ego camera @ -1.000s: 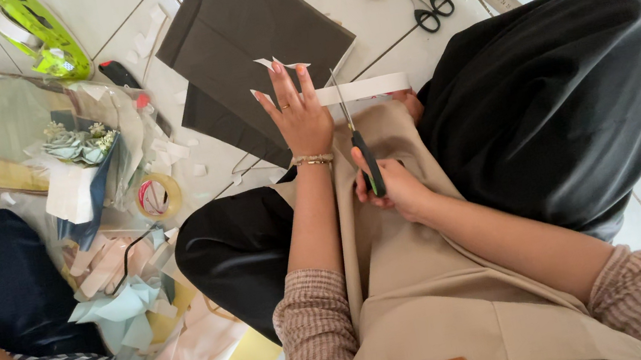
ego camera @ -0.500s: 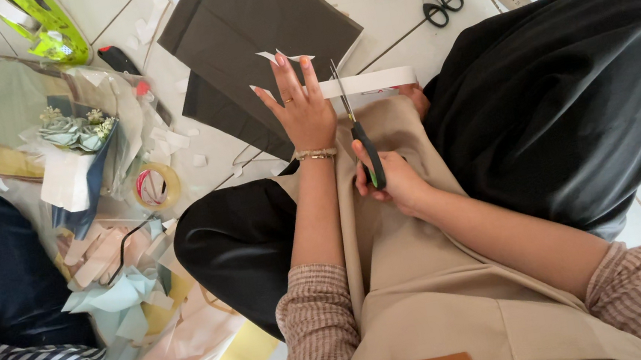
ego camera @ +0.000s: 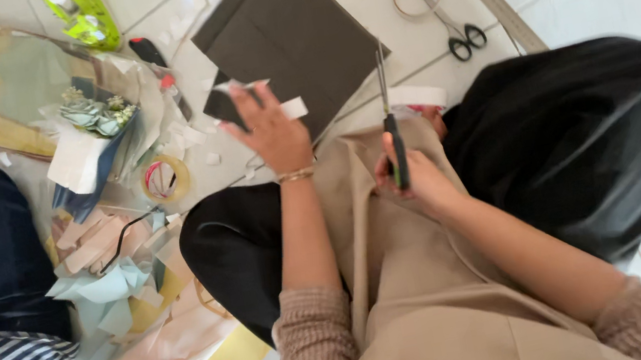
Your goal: The person cuts strips of white tape using scissors and applies them to the edges of a cardboard panel.
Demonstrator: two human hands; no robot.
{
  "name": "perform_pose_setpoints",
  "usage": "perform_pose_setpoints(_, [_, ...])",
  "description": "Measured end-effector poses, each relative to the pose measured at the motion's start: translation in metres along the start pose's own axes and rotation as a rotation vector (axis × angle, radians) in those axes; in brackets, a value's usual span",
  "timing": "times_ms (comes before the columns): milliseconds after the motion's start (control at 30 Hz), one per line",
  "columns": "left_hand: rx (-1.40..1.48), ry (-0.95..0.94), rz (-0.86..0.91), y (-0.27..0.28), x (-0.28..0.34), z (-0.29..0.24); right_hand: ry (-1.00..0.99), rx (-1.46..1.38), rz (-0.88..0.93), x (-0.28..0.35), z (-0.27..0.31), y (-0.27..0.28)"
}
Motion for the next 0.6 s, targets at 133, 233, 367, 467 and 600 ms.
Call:
perform_pose_setpoints(133, [-0.051,0.257,0.092,0.015,0.002,0.056,0.206,0.577,0.018,-0.001,0.098,0.042])
perform_pose_setpoints(233, [0.040,0.463,0.126,0.029,0.008,0.083,0.296,0.917,-0.098,-0.035,0.144,0.081])
perform_pose_setpoints(367, [0.447,0.618,0.084,0.041,0.005,0.094,0.271,1.352,-0.461,-0.140,0.133,0.173])
perform_pose_setpoints(467, [0.855,0.699,0.039,0.018,0.014,0.099,0.113,1.534,-0.581,-0.194,0.107,0.211])
perform_pose_setpoints(600, [1.730,1.164,-0.019,-0.038,0.047,0.101,-0.069,1.548,-0.515,-0.222,0.080,0.212])
Point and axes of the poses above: each hand's wrist, its own x-axis away from the middle knuckle, its own y-axis out of the back of the hand, z = x × y, the point moved 6 cm from there along -x, towards the middle knuckle, and after that the axes turned 6 degrees about x, right-handed, at the moved point
